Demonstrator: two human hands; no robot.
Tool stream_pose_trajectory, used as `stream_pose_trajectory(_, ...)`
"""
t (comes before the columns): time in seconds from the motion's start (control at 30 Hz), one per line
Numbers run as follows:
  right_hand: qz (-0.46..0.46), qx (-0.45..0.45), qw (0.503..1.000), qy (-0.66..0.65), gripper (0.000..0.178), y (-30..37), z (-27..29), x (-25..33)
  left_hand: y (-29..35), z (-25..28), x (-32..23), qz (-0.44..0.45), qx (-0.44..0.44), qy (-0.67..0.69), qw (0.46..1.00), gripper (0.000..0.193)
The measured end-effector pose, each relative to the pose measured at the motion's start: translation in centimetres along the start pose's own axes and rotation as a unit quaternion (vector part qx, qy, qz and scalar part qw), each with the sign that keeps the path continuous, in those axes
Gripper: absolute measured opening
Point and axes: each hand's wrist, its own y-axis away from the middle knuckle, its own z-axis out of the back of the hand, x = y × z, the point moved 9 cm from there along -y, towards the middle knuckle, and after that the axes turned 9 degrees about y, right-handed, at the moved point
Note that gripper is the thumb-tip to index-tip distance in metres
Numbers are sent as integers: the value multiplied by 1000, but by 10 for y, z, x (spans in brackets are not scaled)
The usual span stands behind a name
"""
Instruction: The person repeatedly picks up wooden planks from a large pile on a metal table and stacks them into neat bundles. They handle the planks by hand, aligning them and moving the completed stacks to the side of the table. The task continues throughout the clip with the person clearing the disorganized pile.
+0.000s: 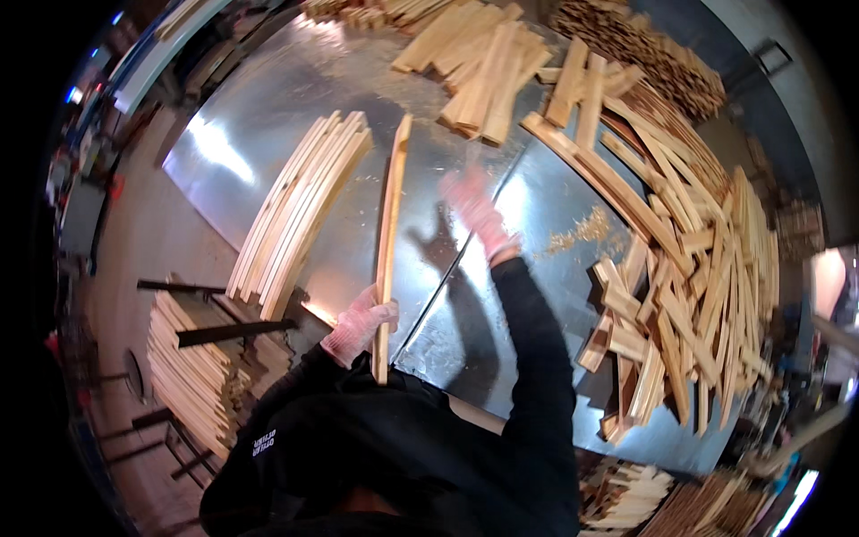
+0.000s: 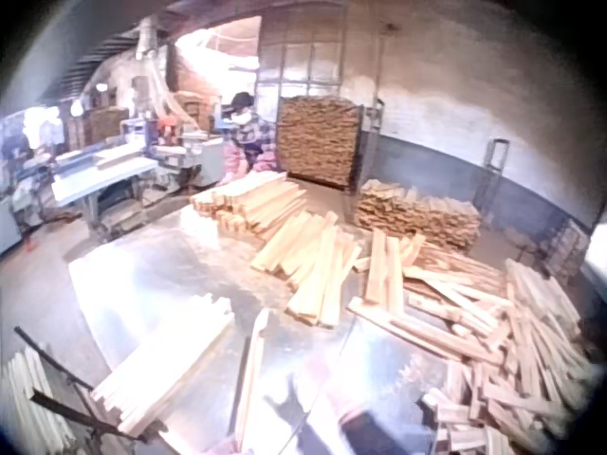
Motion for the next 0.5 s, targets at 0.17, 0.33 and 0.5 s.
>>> stream_pose_trajectory(0.17, -99, 188, 941, 264, 51, 72, -170, -70, 28, 20, -37, -105, -56, -177, 977, 73)
stream_pose_trajectory(0.33, 22, 341, 799, 495, 59, 129, -224, 20, 163, 46, -179, -417, -260, -584, 645, 76)
stream_pose_trajectory(0.5, 369, 488, 574, 544, 59, 190, -366, 81, 227, 152, -114, -120, -193, -736, 637, 22)
